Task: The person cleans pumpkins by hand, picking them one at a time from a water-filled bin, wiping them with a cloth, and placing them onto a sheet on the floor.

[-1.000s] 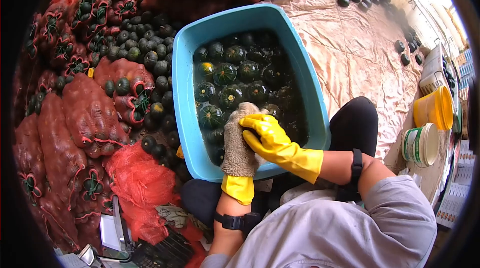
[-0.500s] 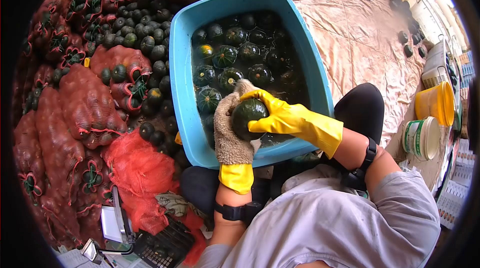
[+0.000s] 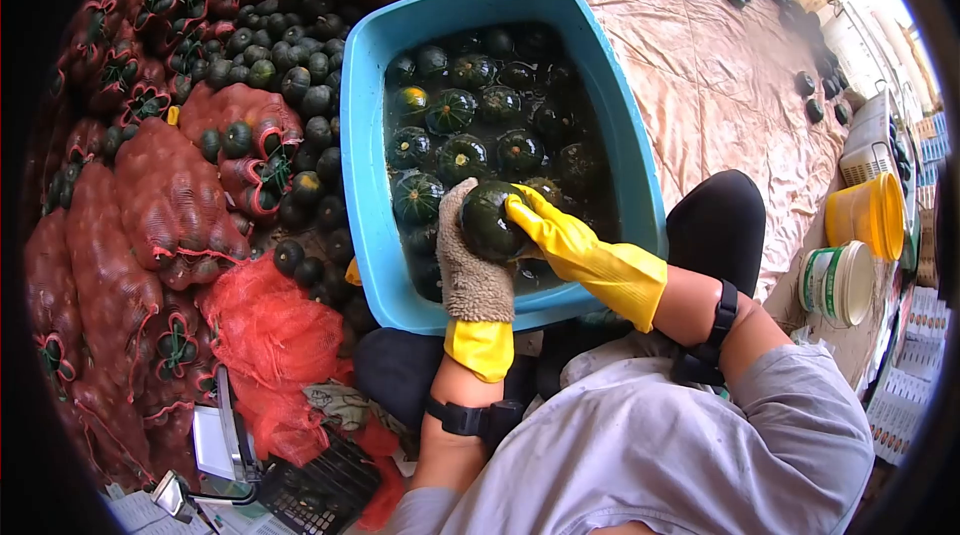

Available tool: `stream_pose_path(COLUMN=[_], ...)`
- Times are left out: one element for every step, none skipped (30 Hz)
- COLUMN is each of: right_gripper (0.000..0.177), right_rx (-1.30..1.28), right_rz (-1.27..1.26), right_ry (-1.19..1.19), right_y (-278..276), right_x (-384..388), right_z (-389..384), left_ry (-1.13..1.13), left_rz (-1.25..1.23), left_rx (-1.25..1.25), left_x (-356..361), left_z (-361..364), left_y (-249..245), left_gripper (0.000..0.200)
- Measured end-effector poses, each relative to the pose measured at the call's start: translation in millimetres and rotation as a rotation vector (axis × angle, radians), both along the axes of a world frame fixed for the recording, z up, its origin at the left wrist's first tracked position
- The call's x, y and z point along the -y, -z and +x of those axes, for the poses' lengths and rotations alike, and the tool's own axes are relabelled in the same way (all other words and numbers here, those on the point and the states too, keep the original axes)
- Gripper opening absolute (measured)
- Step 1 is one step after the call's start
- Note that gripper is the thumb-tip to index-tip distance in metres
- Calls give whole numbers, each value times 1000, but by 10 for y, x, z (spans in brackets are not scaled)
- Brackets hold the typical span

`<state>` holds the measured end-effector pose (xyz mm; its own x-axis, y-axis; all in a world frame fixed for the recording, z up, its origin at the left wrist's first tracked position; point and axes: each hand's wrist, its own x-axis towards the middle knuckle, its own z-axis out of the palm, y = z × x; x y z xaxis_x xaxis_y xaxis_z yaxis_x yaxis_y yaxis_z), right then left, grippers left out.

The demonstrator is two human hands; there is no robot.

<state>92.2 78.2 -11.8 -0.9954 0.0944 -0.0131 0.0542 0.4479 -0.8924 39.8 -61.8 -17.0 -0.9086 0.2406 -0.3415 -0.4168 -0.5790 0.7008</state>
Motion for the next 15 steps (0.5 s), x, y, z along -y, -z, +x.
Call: stream_pose_path(right_gripper=[63,63,62,61,64,66,68,70,75,75,75,75,75,72,70], right_rx=[10,16,-61,-140,-145,-209,-267,-325,-418,-244,-70,103,202,292,383], right_rz=[-61,-124,-21,82,14,51,86,120,217,166,115,64,-15,-337,-660], right_ry=[61,122,252,385,414,388,362,335,311,288,265,238,165,155,141], right_y=[81,161,337,489,435,375,313,238,223,168,8,-79,-30,67,158], right_x=[51,101,170,203,205,184,171,165,149,119,83,33,-39,-27,1], right_z=[-11,-22,-117,-160,-178,-168,-121,-88,-98,-86,-70,-56,-42,-13,40], left_ry=[-21,-71,-117,-159,-204,-201,-198,-165,-131,-80,-17,45,105,169,224], left_rz=[202,105,3,-100,-182,-209,-231,-221,-213,-193,-164,-140,-128,-134,-144], left_rx=[380,393,410,431,433,403,367,319,265,212,166,126,89,58,34], left_x=[-60,-143,-228,-313,-368,-383,-404,-394,-388,-378,-336,-298,-256,-194,-155], left_z=[-22,-46,-72,-98,-99,-92,-75,-56,-36,-34,-27,-25,-15,-13,-15], left_y=[-363,-336,-309,-283,-289,-312,-318,-327,-334,-336,-346,-368,-401,-418,-442], left_gripper=[38,40,43,46,43,41,38,36,33,31,28,26,24,22,20])
